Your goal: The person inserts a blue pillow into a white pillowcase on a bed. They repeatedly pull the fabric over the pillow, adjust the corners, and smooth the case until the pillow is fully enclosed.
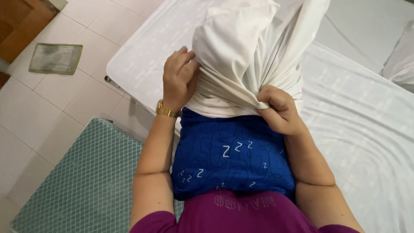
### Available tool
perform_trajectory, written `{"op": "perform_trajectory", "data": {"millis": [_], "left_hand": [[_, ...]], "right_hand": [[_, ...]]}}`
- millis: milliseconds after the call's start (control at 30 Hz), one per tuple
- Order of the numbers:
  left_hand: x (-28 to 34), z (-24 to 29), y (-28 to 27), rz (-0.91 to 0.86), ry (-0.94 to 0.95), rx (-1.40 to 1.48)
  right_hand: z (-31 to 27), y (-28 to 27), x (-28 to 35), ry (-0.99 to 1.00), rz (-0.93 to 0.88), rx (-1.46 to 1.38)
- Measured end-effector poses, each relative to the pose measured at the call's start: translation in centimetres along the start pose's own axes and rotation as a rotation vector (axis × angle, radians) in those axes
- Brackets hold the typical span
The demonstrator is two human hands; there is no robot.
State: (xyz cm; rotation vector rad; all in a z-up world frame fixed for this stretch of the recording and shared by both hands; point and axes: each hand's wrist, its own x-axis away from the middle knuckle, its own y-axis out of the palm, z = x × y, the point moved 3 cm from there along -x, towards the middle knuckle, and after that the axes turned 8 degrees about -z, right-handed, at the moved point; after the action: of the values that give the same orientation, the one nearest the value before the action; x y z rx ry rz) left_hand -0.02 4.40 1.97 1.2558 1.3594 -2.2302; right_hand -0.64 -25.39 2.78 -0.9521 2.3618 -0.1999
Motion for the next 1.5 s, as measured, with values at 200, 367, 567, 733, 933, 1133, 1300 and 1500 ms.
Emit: {"op": "perform_trajectory", "data": {"millis": [200, 367, 567, 733, 933, 1133, 1300, 1500], "left_hand": [[2.5, -2.4, 3.3, 0.037, -0.159, 0.314], [7.6, -3.0, 5.4, -0.004, -0.448, 0.679], [17.6, -5.7, 7.9, -0.010, -0.653, 0.708], [33.2, -9.7, 11.9, -0.015, -1.209, 0.500], [45.1, -5.7, 13.1, -0.219, -1.334, 0.316], [42.9, -4.0, 12.7, -0.292, -1.202, 0.416], [39.2, -4.0, 14.3, -0.344, -1.050, 0.515], [35.5, -4.2, 17.8, -0.393, -0.841, 0.645]], "right_hand": [[0.3, -0.2, -0.6, 0.007, 0.178, 0.342], [1.8, -0.3, -0.8, -0.008, 0.254, 0.672], [5.8, 1.1, -0.5, 0.177, 0.177, 0.729], [13.5, 4.9, 3.3, 0.466, -0.179, 0.428], [19.9, 6.8, 8.5, 0.912, -0.400, 0.235], [21.4, 7.7, 7.5, 1.024, -0.353, 0.249], [25.3, 7.4, 9.2, 0.902, -0.246, 0.379], [23.7, 5.7, 5.1, 0.846, -0.374, 0.609]]}}
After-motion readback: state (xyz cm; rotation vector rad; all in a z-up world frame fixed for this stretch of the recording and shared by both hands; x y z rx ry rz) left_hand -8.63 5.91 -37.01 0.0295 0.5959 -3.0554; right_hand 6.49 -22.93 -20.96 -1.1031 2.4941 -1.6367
